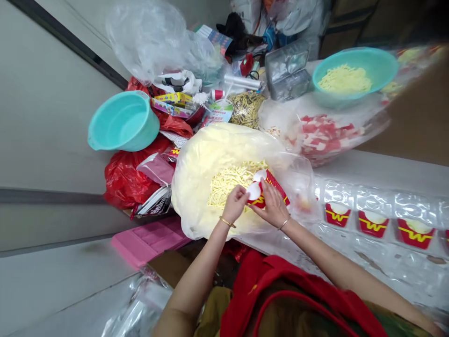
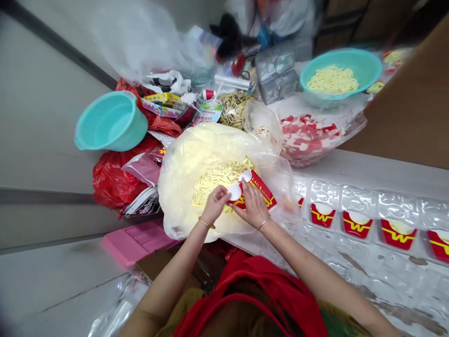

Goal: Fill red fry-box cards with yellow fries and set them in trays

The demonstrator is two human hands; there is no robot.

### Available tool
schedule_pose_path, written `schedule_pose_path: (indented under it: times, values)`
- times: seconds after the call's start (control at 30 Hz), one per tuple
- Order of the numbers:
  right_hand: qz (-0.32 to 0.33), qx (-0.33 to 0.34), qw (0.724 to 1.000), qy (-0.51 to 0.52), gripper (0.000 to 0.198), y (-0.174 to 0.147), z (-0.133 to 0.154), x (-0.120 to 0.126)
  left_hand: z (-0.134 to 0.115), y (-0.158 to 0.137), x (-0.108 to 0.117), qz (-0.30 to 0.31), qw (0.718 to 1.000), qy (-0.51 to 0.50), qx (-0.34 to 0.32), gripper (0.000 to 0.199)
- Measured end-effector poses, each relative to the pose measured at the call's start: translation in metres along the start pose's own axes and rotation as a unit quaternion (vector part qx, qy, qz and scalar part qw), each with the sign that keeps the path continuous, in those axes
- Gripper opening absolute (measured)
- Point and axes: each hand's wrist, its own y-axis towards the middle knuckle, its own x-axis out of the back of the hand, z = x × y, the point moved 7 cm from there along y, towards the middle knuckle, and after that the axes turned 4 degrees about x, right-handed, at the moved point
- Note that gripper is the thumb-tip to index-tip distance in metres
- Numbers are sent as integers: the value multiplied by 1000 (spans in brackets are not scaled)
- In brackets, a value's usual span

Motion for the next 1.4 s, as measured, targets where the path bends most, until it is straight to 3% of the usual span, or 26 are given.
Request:
schedule_pose_path:
  times: [0.07, 0.13, 0.23, 0.3, 0.33, 0.47, 0.6, 0.7, 0.77, 0.83, 0.93, 1.07, 1.2, 1.3, 1.4]
  values:
    - [14, -20, 999, 39, 85, -21, -5, -5, 12, -14, -13, 53, 996, 72, 11, 17]
    - [14, -67, 996, 55, 83, -46, -22, -10, 29, -18, -10, 16, 978, 205, 21, 20]
    - [9, -131, 989, 69, 86, -77, -46, -16, 55, -11, -5, -42, 905, 421, 52, 29]
    - [15, -138, 988, 72, 85, -88, -52, -19, 72, -4, -12, -43, 872, 480, 84, 31]
    - [21, -132, 989, 71, 84, -90, -52, -20, 77, -1, -16, -47, 874, 473, 95, 28]
    - [36, -107, 991, 65, 82, -85, -45, -21, 87, 8, -23, -58, 930, 347, 108, 5]
    - [46, -92, 993, 55, 82, -74, -40, -21, 81, 8, 2, -45, 956, 269, 110, 13]
    - [66, -66, 994, 50, 79, -63, -31, -28, 73, 3, 16, -3, 986, 85, 141, 25]
    - [75, -45, 995, 57, 77, -53, -21, -35, 66, -3, 12, 46, 982, -67, 169, 33]
    - [77, -25, 994, 69, 75, -43, -9, -41, 58, -8, 3, 95, 970, -124, 184, 36]
    - [76, 0, 994, 79, 71, -34, 5, -47, 45, -11, -7, 117, 985, -36, 123, 32]
    - [70, 8, 995, 64, 71, -35, 8, -45, 28, -14, -8, 67, 987, 147, -18, 23]
    - [72, 24, 996, 41, 74, -40, 4, -41, 29, -18, -12, 42, 987, 149, -40, 18]
    - [75, 33, 996, 39, 75, -41, 3, -41, 26, -23, -16, -3, 979, 190, -69, 6]
    - [72, 33, 996, 45, 75, -42, 2, -44, 24, -29, -22, -53, 972, 215, -80, 5]
